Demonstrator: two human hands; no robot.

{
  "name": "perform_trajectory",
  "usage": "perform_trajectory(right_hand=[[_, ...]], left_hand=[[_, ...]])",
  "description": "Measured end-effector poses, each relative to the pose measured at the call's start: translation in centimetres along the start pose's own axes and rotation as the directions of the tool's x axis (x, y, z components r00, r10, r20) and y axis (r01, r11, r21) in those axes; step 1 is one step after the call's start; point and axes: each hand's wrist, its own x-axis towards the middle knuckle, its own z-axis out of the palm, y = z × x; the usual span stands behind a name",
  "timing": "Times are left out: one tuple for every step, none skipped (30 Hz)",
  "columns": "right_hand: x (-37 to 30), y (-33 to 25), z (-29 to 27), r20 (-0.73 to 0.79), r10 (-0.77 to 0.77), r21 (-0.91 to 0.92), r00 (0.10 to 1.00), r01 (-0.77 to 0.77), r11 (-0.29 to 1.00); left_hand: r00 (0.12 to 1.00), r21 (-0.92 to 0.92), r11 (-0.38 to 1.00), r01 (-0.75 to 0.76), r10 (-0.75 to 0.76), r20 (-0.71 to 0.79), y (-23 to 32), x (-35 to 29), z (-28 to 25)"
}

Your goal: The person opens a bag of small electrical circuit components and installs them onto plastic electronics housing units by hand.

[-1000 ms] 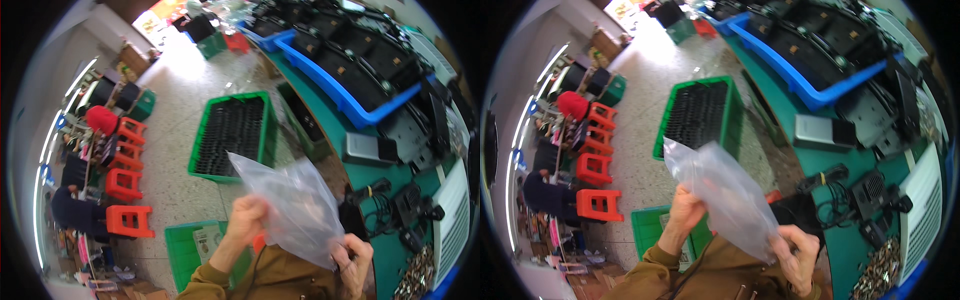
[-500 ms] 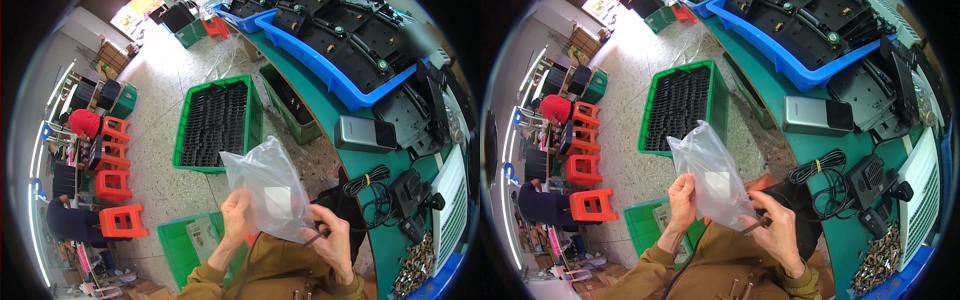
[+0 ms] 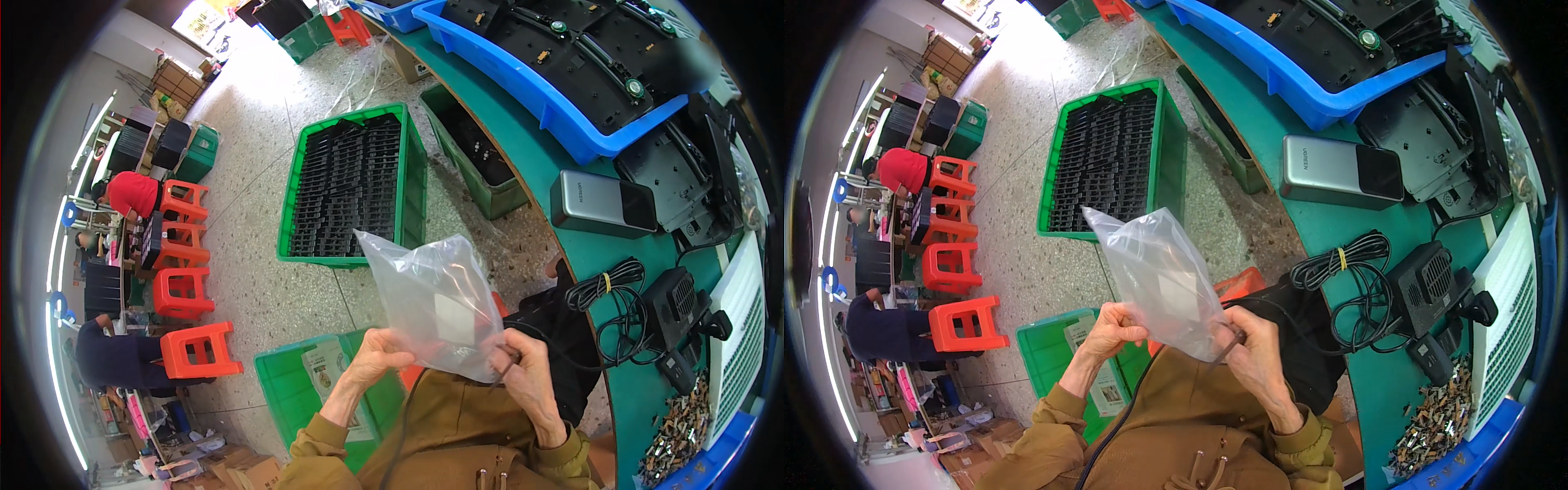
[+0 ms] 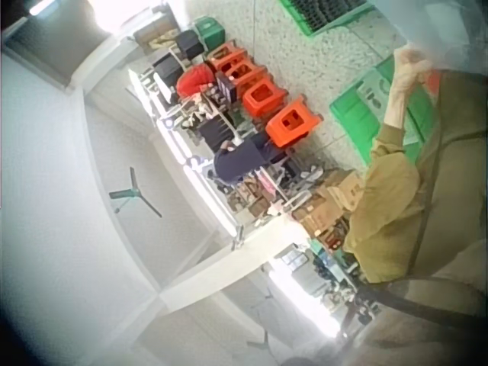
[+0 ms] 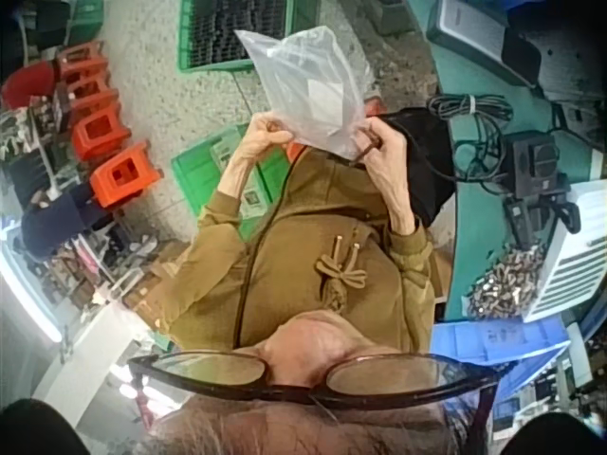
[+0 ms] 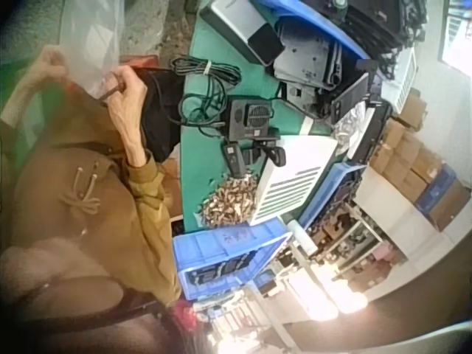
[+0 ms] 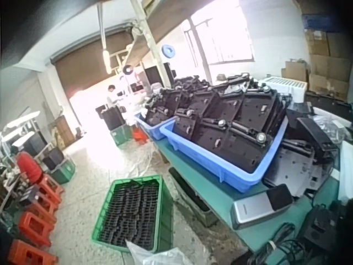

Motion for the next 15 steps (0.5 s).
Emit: perform_trajectory(right_hand=[[0.4,0.7,0.1,0.054,-0.023,-0.050,0.998,0.025,0.998],[0.6,1.0,0.6,0.072,-0.029,-0.048,0.997,0.033,0.998],[0.8,0.8,0.7,0.095,0.009,-0.053,0.995,-0.004,0.999],[0.9,0.6,0.9,0.128,0.047,-0.058,0.991,-0.039,0.998],[0.8,0.4,1.0,0.104,-0.008,-0.020,0.995,0.010,1.000],[0.6,0.2,0.9,0.082,-0.062,0.019,0.995,0.061,0.998],[0.7,-0.3,0.5,0.048,-0.173,-0.083,0.984,0.176,0.981],[1.0,0.4,0.2,-0.061,-0.207,-0.100,0.976,0.200,0.975],[0.9,-1.5,0.2,-0.114,-0.115,-0.076,0.987,0.106,0.991],[1.3,-0.6,-0.1,-0.159,-0.076,0.004,0.984,0.078,0.997],[1.7,0.0,-0.4,-0.161,-0.086,-0.011,0.983,0.086,0.996],[2.1,0.4,-0.7,-0.176,-0.094,-0.032,0.980,0.090,0.995],[2.3,0.5,-0.5,-0.138,-0.055,0.031,0.989,0.060,0.998],[2.5,0.4,-0.3,-0.091,-0.014,0.088,0.996,0.022,0.996],[2.5,0.0,-0.4,-0.005,0.089,0.082,0.996,-0.088,0.993]], left_hand=[[1.000,-0.005,1.000,0.016,-0.016,-0.009,0.1,0.0,-0.3],[1.000,-0.002,1.000,0.017,-0.017,-0.011,-0.1,-0.2,-0.8],[0.994,-0.074,0.994,0.075,-0.081,-0.071,-0.5,-0.5,-1.6],[0.980,-0.149,0.981,0.123,-0.144,-0.137,-0.9,-1.3,-2.4],[0.979,-0.143,0.984,0.110,-0.132,-0.157,-1.6,-2.0,-3.3],[0.976,-0.083,0.987,0.137,-0.148,-0.157,-2.4,-2.8,-4.4],[0.973,-0.012,0.988,0.151,-0.151,-0.173,-2.5,-3.7,-5.5],[0.976,0.077,0.983,0.167,-0.154,-0.156,-3.2,-3.4,-6.0],[0.971,0.141,0.968,0.208,-0.187,-0.151,-2.8,-2.8,-5.2],[0.984,0.169,0.970,0.177,-0.168,-0.064,-2.7,-2.0,-4.7],[0.989,0.186,0.972,0.145,-0.145,-0.014,-2.1,-1.6,-4.0],[0.988,0.197,0.969,0.147,-0.154,0.023,-1.5,-1.2,-3.3],[0.991,0.231,0.967,0.103,-0.120,0.060,-1.0,-1.1,-2.8],[0.992,0.260,0.964,0.062,-0.089,0.092,-0.8,-1.5,-2.5],[0.995,0.272,0.961,0.042,-0.065,0.076,-0.5,-1.8,-2.2]])
